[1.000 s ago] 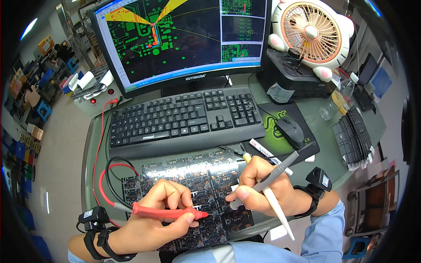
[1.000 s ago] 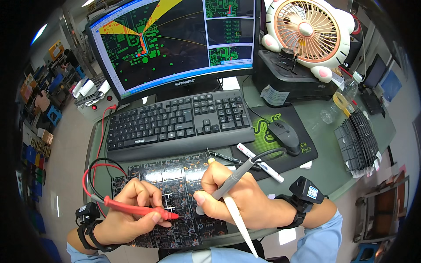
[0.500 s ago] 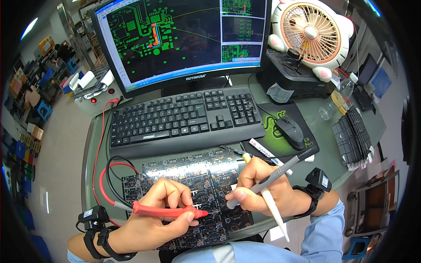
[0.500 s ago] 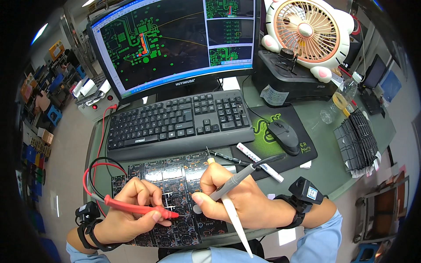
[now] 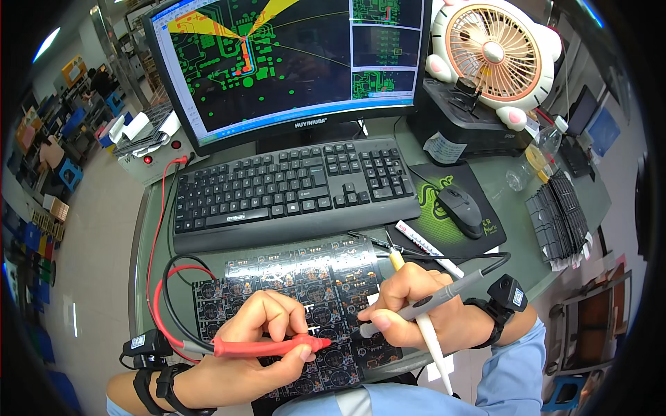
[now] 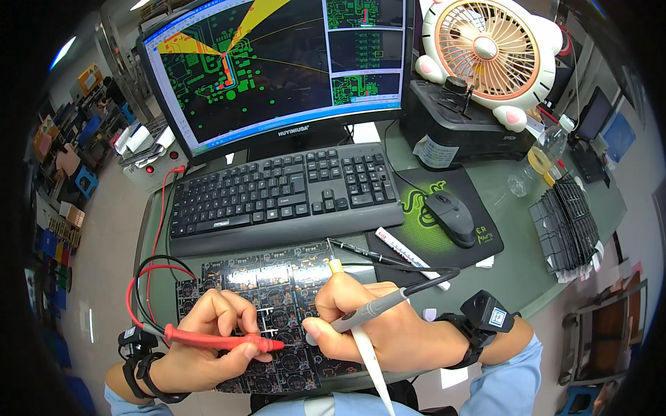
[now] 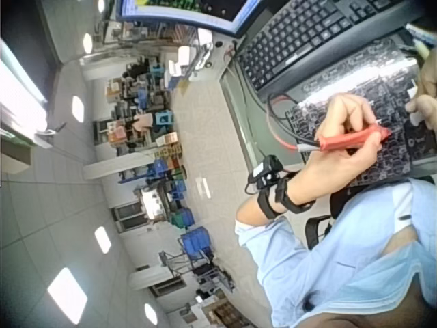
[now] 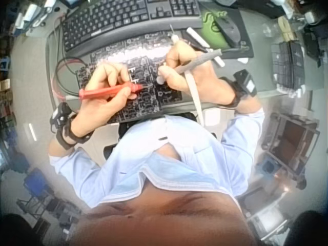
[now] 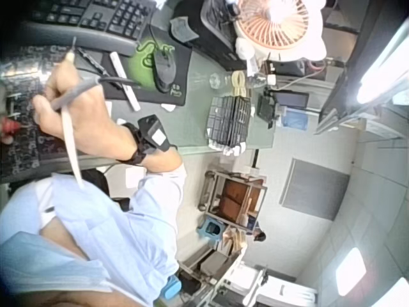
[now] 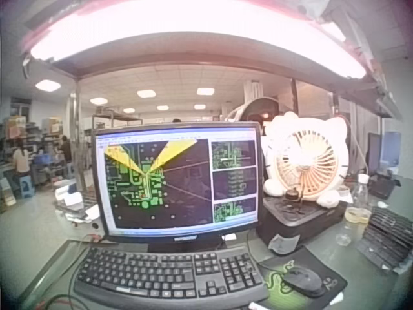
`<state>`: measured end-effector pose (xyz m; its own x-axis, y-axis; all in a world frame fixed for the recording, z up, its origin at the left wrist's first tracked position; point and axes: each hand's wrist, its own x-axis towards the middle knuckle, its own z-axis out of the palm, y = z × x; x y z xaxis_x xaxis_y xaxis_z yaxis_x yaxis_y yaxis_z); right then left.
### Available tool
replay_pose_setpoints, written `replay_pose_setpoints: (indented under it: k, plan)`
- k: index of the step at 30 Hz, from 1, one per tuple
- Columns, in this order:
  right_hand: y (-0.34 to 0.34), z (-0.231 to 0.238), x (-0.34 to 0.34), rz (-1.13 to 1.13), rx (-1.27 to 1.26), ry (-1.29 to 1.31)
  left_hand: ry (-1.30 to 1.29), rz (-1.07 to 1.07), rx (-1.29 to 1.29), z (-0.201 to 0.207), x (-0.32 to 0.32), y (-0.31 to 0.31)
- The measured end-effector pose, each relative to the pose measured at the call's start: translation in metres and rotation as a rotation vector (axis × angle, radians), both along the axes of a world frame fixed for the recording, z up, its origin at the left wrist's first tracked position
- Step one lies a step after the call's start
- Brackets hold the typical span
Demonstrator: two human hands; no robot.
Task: Inspecting and testing a printed circuit board using a multimeter and specialized software.
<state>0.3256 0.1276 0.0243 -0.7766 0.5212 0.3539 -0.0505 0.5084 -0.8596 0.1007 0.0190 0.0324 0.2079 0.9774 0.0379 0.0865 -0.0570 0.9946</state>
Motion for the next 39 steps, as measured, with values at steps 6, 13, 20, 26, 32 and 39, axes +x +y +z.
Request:
replay_pose_setpoints:
  k: [6, 13, 20, 26, 32, 39]
  plan:
    - [-0.0001, 0.0011, -0.0016, -0.002, 0.002, 0.003, 0.044, -0.02, 0.048, -0.0013, -0.0011, 0.0006]
    - [0.0, -0.0002, -0.0019, -0.021, 0.024, 0.021, 0.027, -0.017, 0.024, 0.0, -0.001, 0.0008]
    - [-0.0007, -0.0015, -0.002, -0.027, 0.025, 0.038, 0.01, -0.009, 0.011, -0.0003, -0.0005, -0.0001]
    - [-0.0013, -0.0014, -0.0013, -0.035, 0.032, 0.038, 0.007, -0.01, -0.006, 0.0027, 0.0008, 0.0001]
    - [-0.0001, -0.0019, -0.0019, -0.022, 0.02, 0.032, 0.01, 0.022, -0.005, 0.0002, 0.0009, 0.0003]
    - [0.001, -0.0024, -0.0007, -0.027, 0.001, 0.019, -0.12, 0.033, -0.077, 0.0001, -0.0015, 0.0002]
